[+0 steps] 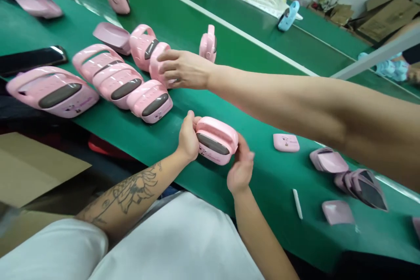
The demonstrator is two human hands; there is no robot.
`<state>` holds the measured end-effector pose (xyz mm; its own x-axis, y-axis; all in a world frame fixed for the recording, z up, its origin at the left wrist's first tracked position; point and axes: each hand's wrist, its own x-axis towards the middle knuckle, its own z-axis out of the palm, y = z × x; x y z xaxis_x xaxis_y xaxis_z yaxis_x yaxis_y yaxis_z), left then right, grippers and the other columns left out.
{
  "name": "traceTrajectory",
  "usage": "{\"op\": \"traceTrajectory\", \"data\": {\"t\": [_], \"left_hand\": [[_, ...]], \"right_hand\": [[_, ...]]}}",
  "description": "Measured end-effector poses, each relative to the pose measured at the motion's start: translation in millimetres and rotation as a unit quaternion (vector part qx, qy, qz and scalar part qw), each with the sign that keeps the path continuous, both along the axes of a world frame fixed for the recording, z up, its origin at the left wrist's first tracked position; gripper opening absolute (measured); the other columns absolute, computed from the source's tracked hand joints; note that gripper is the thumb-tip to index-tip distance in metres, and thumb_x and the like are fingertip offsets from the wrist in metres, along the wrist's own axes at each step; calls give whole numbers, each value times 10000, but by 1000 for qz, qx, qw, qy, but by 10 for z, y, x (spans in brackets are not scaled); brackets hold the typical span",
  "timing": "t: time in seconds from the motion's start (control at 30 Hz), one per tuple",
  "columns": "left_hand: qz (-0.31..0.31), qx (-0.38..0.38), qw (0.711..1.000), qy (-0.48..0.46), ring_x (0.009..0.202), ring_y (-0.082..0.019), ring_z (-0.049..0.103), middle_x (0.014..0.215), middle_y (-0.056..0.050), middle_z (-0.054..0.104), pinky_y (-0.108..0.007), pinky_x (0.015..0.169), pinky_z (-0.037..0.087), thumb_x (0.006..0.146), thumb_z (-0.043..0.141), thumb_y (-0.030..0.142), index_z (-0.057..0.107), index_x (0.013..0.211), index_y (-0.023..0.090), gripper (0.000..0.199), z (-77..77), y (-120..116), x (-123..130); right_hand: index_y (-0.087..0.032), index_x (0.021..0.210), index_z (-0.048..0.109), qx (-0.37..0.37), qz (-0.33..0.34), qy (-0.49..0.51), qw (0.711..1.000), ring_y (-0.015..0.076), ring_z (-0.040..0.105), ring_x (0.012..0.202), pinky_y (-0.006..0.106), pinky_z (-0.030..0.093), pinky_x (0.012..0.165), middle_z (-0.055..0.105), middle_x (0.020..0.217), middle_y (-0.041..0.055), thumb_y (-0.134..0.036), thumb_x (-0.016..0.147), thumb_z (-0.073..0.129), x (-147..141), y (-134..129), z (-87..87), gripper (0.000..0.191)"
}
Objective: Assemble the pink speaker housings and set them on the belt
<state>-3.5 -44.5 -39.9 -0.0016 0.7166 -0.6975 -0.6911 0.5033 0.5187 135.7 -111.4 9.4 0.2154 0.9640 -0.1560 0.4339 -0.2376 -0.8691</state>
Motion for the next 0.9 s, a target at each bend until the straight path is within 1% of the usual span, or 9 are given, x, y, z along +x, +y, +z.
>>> {"op": "traceTrajectory", "data": {"t": [0.07, 0.17, 0.37, 0.47, 0.53, 0.63, 0.7, 0.77, 0.9], "left_hand": [[-15, -31, 999, -24, 534, -149, 480, 585, -42, 514, -288, 583, 406, 1100, 435, 653, 523, 614, 192, 676, 8, -86, -148], [-61, -55, 995, -64, 610, -195, 606, 620, -76, 603, -297, 616, 474, 1039, 484, 620, 581, 645, 189, 592, -18, -177, -269], [-143, -1, 979, -144, 1095, -376, 769, 1045, -165, 817, -396, 873, 617, 766, 788, 768, 813, 1010, 115, 698, 93, -301, -406], [-184, 98, 965, -156, 1307, -384, 721, 1325, -153, 796, -374, 1032, 598, 668, 1028, 572, 800, 1357, 132, 848, 173, -450, -510], [-242, 183, 940, -159, 1410, -368, 680, 1502, -135, 726, -398, 1120, 580, 770, 1020, 513, 670, 1590, 214, 940, 145, -561, -553], [-281, 206, 924, -155, 1519, -416, 604, 1659, -174, 603, -519, 1248, 527, 805, 972, 635, 592, 1670, 205, 1038, 27, -657, -561], [-293, 199, 932, -74, 1584, -434, 540, 1707, -182, 548, -589, 1337, 440, 841, 917, 668, 585, 1682, 191, 1022, -15, -662, -575], [-296, 212, 929, 67, 1593, -410, 539, 1682, -149, 584, -609, 1382, 384, 921, 835, 612, 661, 1627, 236, 818, 19, -633, -650], [-247, 311, 885, 244, 1406, -326, 716, 1457, -59, 760, -530, 1265, 552, 1017, 731, 488, 844, 1344, 399, 357, 253, -469, -1139]], "right_hand": [[-167, 1589, 565, -36, 83, 12, 996, 257, 592, 1558, 445, 505, 1352, 582, 1628, 134, -759, 993, 575, 42, -160, 66, 839], [-239, 1763, 345, -137, 136, -5, 981, 284, 429, 1707, 509, 385, 1469, 391, 1788, 101, -603, 845, 861, 51, -264, 190, 1114], [-260, 1757, 328, -203, -4, 131, 970, 302, 516, 1637, 514, 519, 1370, 438, 1756, 103, -612, 787, 892, -70, -237, 388, 1175], [-241, 1680, 404, -232, -60, 194, 951, 265, 630, 1515, 404, 605, 1262, 538, 1675, 110, -613, 744, 910, -4, -305, 431, 1127], [-203, 1604, 462, -254, -71, 189, 946, 268, 688, 1423, 380, 645, 1165, 601, 1599, 143, -649, 721, 906, 68, -364, 446, 1084], [-171, 1463, 539, -259, -41, 88, 961, 251, 739, 1286, 351, 665, 1058, 679, 1467, 154, -737, 667, 901, 150, -360, 466, 1041], [-142, 1326, 590, -258, -36, 29, 965, 239, 756, 1150, 346, 663, 971, 729, 1336, 160, -810, 662, 861, 189, -225, 471, 980], [-130, 1250, 626, -239, -54, -35, 969, 226, 735, 1049, 325, 637, 891, 751, 1202, 152, -828, 599, 879, 254, 54, 446, 987], [-133, 1040, 611, -158, -144, -224, 951, 175, 586, 876, 344, 570, 840, 682, 967, 117, -793, 513, 880, 533, 940, 249, 887]]}}
